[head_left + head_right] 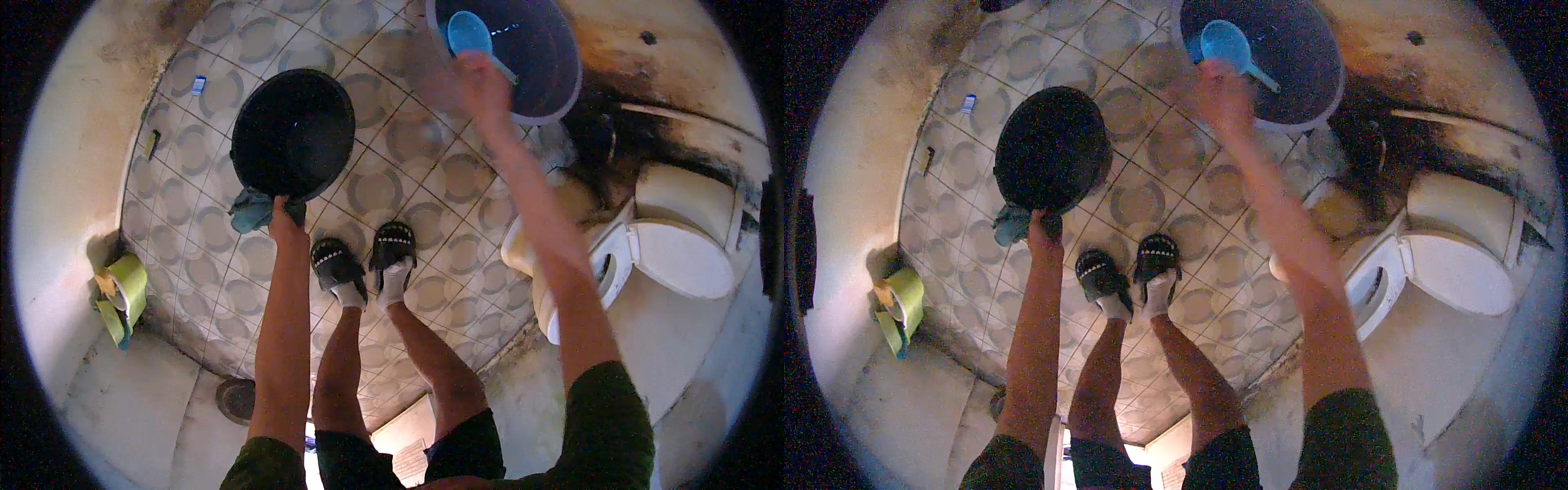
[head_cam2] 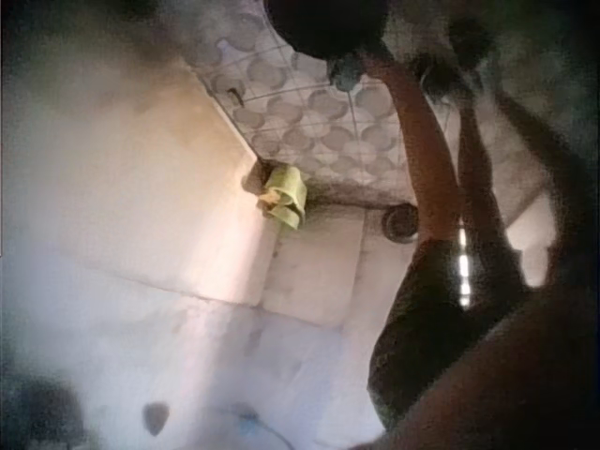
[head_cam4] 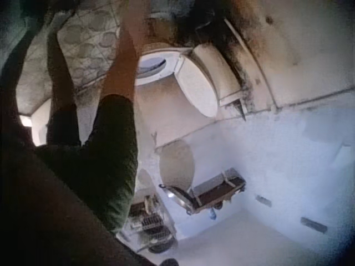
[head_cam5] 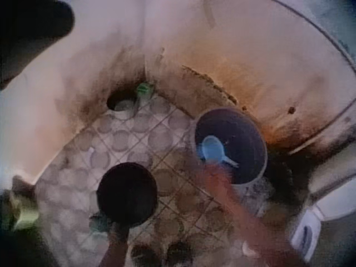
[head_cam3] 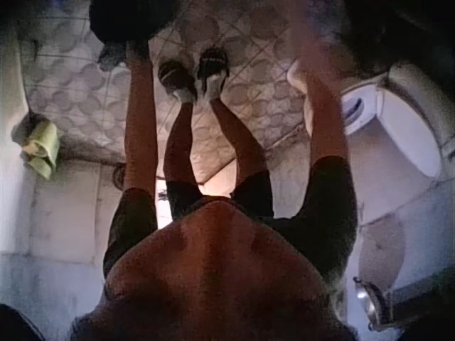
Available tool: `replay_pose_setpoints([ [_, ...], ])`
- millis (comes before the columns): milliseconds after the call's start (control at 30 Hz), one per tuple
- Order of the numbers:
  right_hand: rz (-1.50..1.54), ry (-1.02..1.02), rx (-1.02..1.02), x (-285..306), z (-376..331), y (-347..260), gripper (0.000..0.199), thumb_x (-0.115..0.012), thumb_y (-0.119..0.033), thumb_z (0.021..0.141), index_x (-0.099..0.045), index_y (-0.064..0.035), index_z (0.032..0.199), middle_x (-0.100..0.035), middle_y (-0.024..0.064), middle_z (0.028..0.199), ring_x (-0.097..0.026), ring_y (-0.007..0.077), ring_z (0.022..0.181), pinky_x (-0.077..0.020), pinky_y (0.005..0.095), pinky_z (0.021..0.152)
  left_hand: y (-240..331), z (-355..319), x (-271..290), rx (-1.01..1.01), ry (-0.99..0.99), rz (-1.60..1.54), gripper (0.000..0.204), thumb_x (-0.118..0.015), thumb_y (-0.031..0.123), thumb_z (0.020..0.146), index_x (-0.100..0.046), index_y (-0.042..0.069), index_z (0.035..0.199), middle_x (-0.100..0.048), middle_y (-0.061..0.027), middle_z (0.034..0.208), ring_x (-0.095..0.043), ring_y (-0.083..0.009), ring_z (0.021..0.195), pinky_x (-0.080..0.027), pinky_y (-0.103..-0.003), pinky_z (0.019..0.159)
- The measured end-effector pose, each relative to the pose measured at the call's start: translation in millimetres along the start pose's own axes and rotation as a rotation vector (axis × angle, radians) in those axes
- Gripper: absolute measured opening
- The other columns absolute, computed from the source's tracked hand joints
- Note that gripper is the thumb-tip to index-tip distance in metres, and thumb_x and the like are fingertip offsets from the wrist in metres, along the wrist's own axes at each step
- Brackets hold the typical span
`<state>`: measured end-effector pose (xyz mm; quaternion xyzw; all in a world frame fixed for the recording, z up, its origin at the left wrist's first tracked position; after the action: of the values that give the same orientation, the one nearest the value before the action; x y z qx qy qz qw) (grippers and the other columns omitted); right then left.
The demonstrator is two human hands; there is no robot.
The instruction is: The person walks to a bathroom, fills a bucket with water using a dipper, washes a cloth, and then wipes the exterior of their sandals while wearing them.
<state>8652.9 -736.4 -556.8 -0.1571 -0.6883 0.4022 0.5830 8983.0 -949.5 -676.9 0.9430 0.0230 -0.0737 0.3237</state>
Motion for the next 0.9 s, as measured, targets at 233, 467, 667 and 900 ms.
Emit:
replay_pose_setpoints([
  [233,-0.288,-0.224,-0.348,56.9,110.9,245.5,0.07,-0.059,-0.046,0.077,-0.038,-0.0024,0.128,-0.051,0.0131,0.119,-0.05,0.026,0.104,-0.0392,0.0403,0.09,-62.2,21.7,-23.1,0.065,-0.094,0.151,0.037,-0.069,0.018,0.069,-0.055,0.006,0.101,-0.055,-0.003,0.101,-0.052,-0.0178,0.093,-0.044,-0.033,0.079],
  [467,-0.099,-0.963,-0.412,31.2,126.3,209.1,0.053,-0.057,-0.041,0.08,-0.05,-0.0032,0.116,-0.053,0.0076,0.106,-0.05,0.0197,0.091,-0.0402,0.0348,0.081,-17.6,32.0,22.6,-0.335,0.101,0.453,0.037,-0.065,0.03,0.079,-0.056,0.003,0.102,-0.055,-0.0033,0.09,-0.049,-0.0151,0.079,-0.041,-0.03,0.075],
  [667,-0.142,-0.909,-0.423,15.4,114.2,172.3,0.044,-0.055,-0.039,0.081,-0.052,-0.0058,0.11,-0.051,0.0034,0.091,-0.046,0.0146,0.076,-0.0392,0.0303,0.07,17.2,11.8,32.8,-0.445,0.137,0.62,0.043,-0.067,0.036,0.075,-0.057,0.0,0.097,-0.055,-0.0035,0.082,-0.051,-0.0147,0.071,-0.042,-0.028,0.063],
  [900,0.038,-0.708,-0.531,35.2,83.1,144.4,0.035,-0.053,-0.037,0.083,-0.055,-0.0089,0.103,-0.048,-0.0016,0.073,-0.042,0.0087,0.059,-0.0381,0.0251,0.058,31.6,6.5,-22.2,-0.004,-0.205,0.38,0.051,-0.043,0.054,0.084,-0.051,0.007,0.101,-0.053,-0.0052,0.072,-0.053,-0.0178,0.057,-0.044,-0.03,0.051],
])
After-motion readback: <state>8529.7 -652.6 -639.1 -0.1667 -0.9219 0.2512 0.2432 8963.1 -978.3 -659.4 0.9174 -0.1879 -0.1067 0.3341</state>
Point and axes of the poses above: each hand's wrist, its own z-axis towards the middle knuckle, its own x-axis out of the back of the hand, y = z × x, the point moved 1 cm from there along z, towards the middle knuckle
